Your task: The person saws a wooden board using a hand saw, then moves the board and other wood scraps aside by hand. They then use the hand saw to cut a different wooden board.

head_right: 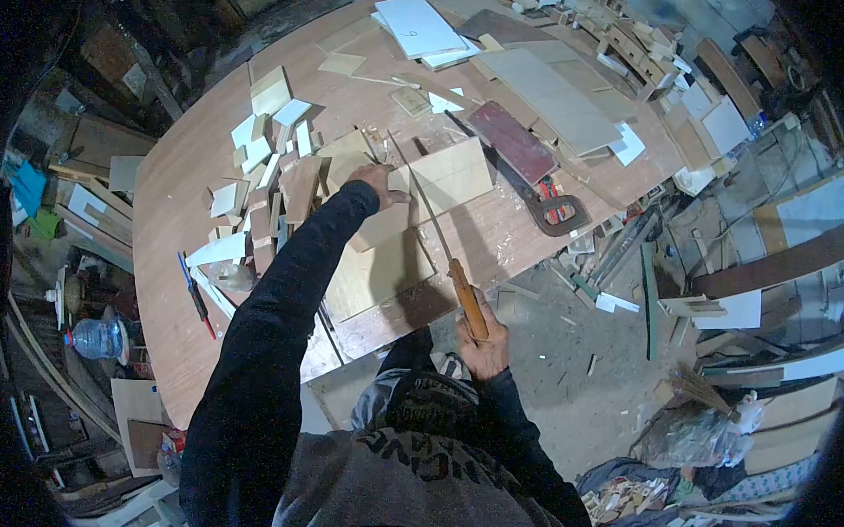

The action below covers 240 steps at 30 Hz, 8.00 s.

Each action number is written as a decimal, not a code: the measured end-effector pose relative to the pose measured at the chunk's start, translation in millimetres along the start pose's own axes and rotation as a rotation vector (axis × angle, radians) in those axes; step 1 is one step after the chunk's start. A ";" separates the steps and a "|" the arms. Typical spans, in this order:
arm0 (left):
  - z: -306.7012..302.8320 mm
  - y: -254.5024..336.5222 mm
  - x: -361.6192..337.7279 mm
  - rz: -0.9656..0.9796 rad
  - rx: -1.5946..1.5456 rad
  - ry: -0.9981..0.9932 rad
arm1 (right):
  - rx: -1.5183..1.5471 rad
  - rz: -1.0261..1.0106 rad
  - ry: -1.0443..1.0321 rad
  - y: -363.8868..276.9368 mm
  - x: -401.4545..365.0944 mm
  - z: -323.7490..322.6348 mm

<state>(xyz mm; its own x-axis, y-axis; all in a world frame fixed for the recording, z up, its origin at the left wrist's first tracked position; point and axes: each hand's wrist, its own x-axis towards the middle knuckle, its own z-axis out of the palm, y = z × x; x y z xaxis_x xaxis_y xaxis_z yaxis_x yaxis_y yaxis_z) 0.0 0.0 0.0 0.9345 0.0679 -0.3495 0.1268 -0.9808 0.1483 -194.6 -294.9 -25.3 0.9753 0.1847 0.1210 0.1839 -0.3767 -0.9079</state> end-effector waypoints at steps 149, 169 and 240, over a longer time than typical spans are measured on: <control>128.0 33.8 -97.8 0.099 -0.101 0.650 | -0.070 0.099 -0.089 -60.2 -37.0 -108.5; 88.5 29.9 -119.2 -0.260 -0.023 0.090 | 0.121 0.126 0.225 -22.9 -58.8 -97.7; 98.6 -50.8 -13.7 -0.125 -0.058 0.625 | 0.125 0.090 -0.010 -28.8 -10.8 4.4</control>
<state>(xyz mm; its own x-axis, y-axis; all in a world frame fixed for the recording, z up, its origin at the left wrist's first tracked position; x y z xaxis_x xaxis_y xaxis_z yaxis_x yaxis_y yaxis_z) -52.1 30.9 -94.0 0.9268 0.2924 0.2356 0.2490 -0.9482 0.1972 -210.9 -282.1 -2.1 0.9858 0.1644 0.0333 0.0784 -0.2767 -0.9578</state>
